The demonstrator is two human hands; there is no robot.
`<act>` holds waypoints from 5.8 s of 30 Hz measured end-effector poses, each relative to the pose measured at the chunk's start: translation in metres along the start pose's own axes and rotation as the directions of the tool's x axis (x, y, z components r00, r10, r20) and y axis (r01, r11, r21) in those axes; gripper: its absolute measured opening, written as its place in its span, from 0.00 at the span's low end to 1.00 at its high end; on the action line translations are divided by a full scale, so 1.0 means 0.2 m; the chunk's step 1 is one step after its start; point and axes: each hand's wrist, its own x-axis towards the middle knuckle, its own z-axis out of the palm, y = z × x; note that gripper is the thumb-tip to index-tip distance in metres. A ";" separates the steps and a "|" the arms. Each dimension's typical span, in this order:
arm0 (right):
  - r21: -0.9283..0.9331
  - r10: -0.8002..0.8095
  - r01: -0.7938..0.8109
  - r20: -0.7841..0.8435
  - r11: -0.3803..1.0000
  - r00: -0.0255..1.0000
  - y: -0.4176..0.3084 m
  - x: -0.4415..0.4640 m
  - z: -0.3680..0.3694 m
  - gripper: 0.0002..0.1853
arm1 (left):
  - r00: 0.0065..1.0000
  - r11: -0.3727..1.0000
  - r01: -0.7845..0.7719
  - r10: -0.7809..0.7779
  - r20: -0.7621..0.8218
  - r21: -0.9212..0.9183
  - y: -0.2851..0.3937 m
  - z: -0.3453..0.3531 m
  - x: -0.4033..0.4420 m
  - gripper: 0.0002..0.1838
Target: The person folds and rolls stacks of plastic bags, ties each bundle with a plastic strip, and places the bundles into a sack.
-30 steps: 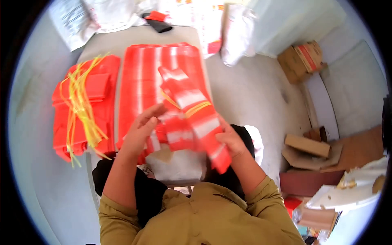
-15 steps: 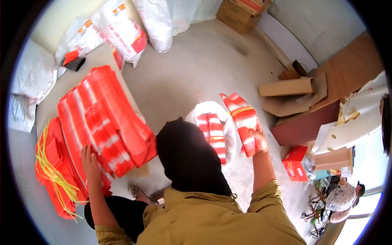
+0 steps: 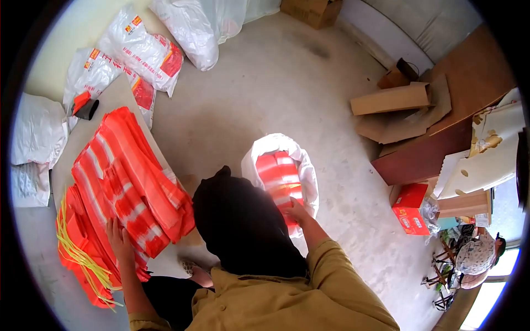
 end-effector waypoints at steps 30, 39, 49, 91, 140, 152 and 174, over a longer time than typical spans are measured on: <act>-0.754 -0.244 0.220 0.082 0.618 0.966 0.14 0.14 0.17 0.41 | 0.992 0.991 -0.107 0.112 -0.050 0.082 0.03 -0.01 -0.03 0.29; -0.843 -0.339 0.302 0.153 0.445 0.928 0.17 0.29 0.14 0.30 | 0.996 0.992 -0.069 0.074 -0.045 0.106 -0.01 0.00 -0.03 0.29; -0.984 -0.133 0.049 0.026 0.171 0.991 -0.26 0.06 0.24 0.32 | 0.995 0.993 -0.085 0.089 -0.049 0.083 0.03 0.00 -0.03 0.28; -0.239 -0.455 0.704 0.617 0.669 0.642 -1.27 -0.41 1.55 0.29 | 0.992 0.930 -0.117 0.127 0.008 -0.349 0.44 -0.17 -0.18 0.26; -0.313 -0.389 0.718 0.673 0.622 0.630 -1.06 -0.28 2.32 0.61 | 0.902 0.894 -0.424 0.430 0.018 -0.144 0.77 -0.21 -0.55 0.35; -0.127 -0.257 0.436 0.650 0.891 0.715 -1.25 -0.40 2.25 0.57 | 0.834 0.994 0.104 -0.107 -0.542 -0.035 0.03 -0.37 -0.45 0.21; 0.117 -0.305 0.297 0.603 0.948 0.737 -1.34 -0.30 2.19 0.56 | 0.745 0.711 0.404 -0.621 -0.244 -0.576 -0.20 -0.45 -0.34 0.17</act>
